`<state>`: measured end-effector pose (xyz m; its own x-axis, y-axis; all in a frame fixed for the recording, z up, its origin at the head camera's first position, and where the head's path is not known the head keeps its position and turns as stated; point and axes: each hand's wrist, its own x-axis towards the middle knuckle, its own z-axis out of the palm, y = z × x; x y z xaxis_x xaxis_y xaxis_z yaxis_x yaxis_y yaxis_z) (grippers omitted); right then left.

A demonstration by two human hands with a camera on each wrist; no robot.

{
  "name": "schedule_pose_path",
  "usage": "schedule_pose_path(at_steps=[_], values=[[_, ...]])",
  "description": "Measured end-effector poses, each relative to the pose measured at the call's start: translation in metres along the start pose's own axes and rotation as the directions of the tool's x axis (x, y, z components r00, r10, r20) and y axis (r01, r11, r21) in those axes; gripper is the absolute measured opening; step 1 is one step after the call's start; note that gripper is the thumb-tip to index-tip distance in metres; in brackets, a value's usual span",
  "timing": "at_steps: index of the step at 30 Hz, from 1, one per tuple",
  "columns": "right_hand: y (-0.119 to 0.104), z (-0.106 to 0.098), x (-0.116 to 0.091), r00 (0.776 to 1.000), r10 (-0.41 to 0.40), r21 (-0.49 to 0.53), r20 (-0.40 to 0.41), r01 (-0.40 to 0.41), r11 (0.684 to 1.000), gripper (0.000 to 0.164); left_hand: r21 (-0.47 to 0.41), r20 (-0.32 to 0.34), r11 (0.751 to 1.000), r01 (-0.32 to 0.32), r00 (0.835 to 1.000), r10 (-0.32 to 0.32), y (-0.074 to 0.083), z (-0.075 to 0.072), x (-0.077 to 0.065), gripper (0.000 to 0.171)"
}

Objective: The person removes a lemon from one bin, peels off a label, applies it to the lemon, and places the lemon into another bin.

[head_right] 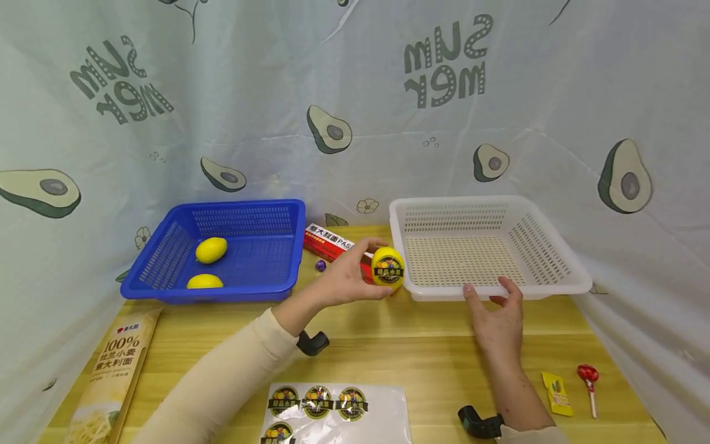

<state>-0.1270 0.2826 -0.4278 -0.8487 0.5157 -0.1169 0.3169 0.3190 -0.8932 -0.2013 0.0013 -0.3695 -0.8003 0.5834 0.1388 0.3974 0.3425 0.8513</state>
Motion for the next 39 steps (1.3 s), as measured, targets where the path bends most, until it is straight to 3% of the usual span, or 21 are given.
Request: schedule_pose_path(at_steps=[7,13,16,20,30,35,39], values=[[0.001,0.004,-0.001,1.000,-0.009,-0.016,-0.003,0.009,1.000,0.087,0.240,-0.003,0.971,-0.007,1.000,0.008,-0.001,0.019,0.056,0.081],[0.003,0.009,-0.002,1.000,-0.013,-0.036,-0.013,0.012,0.999,0.087,0.415,0.032,0.910,0.013,0.999,-0.029,-0.015,0.034,0.080,0.080],[0.002,0.010,-0.003,1.000,-0.016,-0.038,-0.017,0.016,0.999,0.087,0.465,0.043,0.885,0.023,0.998,-0.048,-0.019,0.037,0.086,0.077],[0.003,0.010,-0.005,1.000,-0.021,-0.042,-0.006,0.021,0.999,0.087,0.490,0.039,0.871,0.044,0.997,-0.072,-0.022,0.039,0.089,0.071],[0.002,0.009,-0.005,1.000,-0.023,-0.047,-0.013,0.022,0.999,0.088,0.574,0.034,0.818,0.046,0.996,-0.080,-0.021,0.040,0.092,0.070],[0.003,0.006,-0.001,0.999,-0.023,-0.051,-0.024,0.022,0.998,0.088,0.580,0.031,0.813,0.042,0.997,-0.074,-0.016,0.038,0.092,0.076],[0.006,0.000,0.001,1.000,-0.012,-0.044,-0.028,0.011,0.999,0.089,0.589,0.050,0.808,0.004,0.998,-0.042,-0.013,0.035,0.086,0.076]])
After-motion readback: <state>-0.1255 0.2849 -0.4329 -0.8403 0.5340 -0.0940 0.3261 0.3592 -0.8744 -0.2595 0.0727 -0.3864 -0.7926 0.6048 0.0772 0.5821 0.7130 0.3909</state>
